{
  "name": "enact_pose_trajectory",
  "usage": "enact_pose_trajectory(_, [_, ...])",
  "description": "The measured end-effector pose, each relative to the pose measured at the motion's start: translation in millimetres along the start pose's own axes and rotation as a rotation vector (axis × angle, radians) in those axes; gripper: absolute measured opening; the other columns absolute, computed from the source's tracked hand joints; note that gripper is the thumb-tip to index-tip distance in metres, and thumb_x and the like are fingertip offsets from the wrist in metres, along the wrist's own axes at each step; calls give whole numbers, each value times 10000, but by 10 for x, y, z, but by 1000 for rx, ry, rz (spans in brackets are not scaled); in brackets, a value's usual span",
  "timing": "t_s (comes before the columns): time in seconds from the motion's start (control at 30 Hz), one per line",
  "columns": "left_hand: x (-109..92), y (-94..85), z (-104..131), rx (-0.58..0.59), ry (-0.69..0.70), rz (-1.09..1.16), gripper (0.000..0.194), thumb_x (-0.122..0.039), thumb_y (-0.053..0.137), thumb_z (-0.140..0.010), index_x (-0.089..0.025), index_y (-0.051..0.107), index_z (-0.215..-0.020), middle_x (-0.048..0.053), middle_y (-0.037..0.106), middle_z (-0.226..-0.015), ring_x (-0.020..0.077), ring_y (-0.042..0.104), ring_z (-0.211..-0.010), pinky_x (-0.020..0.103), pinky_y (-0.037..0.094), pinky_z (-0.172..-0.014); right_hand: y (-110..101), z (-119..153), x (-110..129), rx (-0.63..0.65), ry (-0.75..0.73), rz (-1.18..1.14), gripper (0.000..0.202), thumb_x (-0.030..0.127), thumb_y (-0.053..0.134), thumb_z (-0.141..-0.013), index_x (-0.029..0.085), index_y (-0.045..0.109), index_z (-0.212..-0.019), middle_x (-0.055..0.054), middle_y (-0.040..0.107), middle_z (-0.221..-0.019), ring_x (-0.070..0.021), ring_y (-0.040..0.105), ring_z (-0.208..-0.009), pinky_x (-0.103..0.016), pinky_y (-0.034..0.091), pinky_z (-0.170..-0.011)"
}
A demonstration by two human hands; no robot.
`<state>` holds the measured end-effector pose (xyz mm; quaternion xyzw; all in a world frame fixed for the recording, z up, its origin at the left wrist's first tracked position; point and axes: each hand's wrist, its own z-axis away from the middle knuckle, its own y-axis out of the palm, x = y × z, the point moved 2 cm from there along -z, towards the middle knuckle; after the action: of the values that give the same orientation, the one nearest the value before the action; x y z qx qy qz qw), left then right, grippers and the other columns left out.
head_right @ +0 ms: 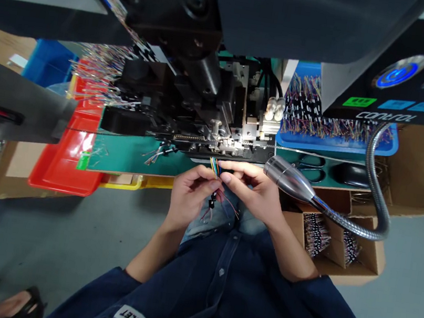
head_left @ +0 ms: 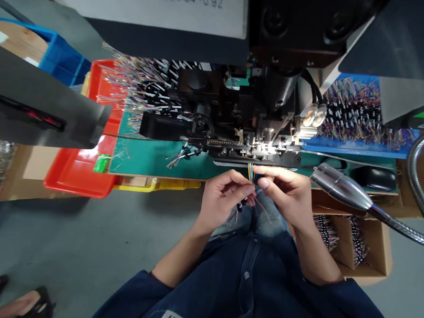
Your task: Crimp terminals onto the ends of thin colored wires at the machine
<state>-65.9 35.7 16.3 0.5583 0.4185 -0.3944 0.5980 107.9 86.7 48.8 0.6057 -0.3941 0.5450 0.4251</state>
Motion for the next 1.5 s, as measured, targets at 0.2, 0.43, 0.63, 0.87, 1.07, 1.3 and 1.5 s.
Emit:
enact_pose_trajectory(0.2, [127, 15, -16, -79, 58, 56, 276, -404, 990, -983, -224, 793, -912, -16, 825, -794, 169, 806, -598, 274, 691, -569, 132, -19, 13, -46, -26, -23, 130, 316, 863, -1016, 277, 987, -1015, -24, 863, -812, -155, 683, -578, -293, 600, -553])
enact_pose_trajectory(0.43, [198, 48, -67, -136, 157, 44, 259, -403, 986, -994, -242, 799, -914, -20, 801, -817, 125, 725, -573, 275, 683, -594, 213, -76, -26, -138, 40, -43, 223, 402, 824, -1008, 247, 966, -934, 6, 743, -639, -135, 579, -501, -280, 522, -494])
enact_pose_trajectory(0.63, [165, 81, -121, -211, 277, -16, 236, -373, 983, -1000, -235, 808, -920, 3, 812, -870, 139, 776, -701, 251, 640, -617, 235, -150, -89, -173, 116, -98, 324, 496, 857, -1017, 229, 912, -840, 49, 552, -518, -125, 467, -477, -286, 469, -499])
enact_pose_trajectory(0.87, [211, 72, -165, -264, 313, -22, 157, -333, 973, -1005, -248, 845, -972, 2, 832, -935, 132, 798, -774, 224, 630, -633, 245, -207, -184, -150, 180, -252, 374, 572, 869, -1030, 221, 916, -910, 77, 474, -497, -126, 405, -469, -309, 455, -524])
enact_pose_trajectory(1.07, [202, 68, -183, -320, 307, -48, 198, -377, 982, -994, -249, 839, -946, 10, 830, -928, 156, 821, -842, 277, 672, -750, 249, -214, -256, -181, 211, -236, 412, 644, 882, -1006, 247, 915, -901, 72, 448, -481, -148, 437, -472, -329, 445, -536])
enact_pose_trajectory(1.3, [207, 55, -194, -317, 331, -53, 158, -338, 975, -1002, -253, 848, -964, 1, 842, -934, 140, 814, -832, 261, 663, -764, 258, -214, -248, -189, 207, -226, 426, 650, 873, -1015, 241, 904, -899, 75, 444, -482, -144, 432, -468, -324, 457, -531])
enact_pose_trajectory(1.5, [172, 85, -176, -287, 284, -46, 172, -355, 966, -1012, -241, 844, -971, 5, 850, -922, 135, 798, -758, 233, 629, -643, 229, -220, -200, -127, 167, -194, 498, 659, 836, -1047, 234, 836, -787, 46, 538, -509, -146, 501, -483, -322, 520, -530])
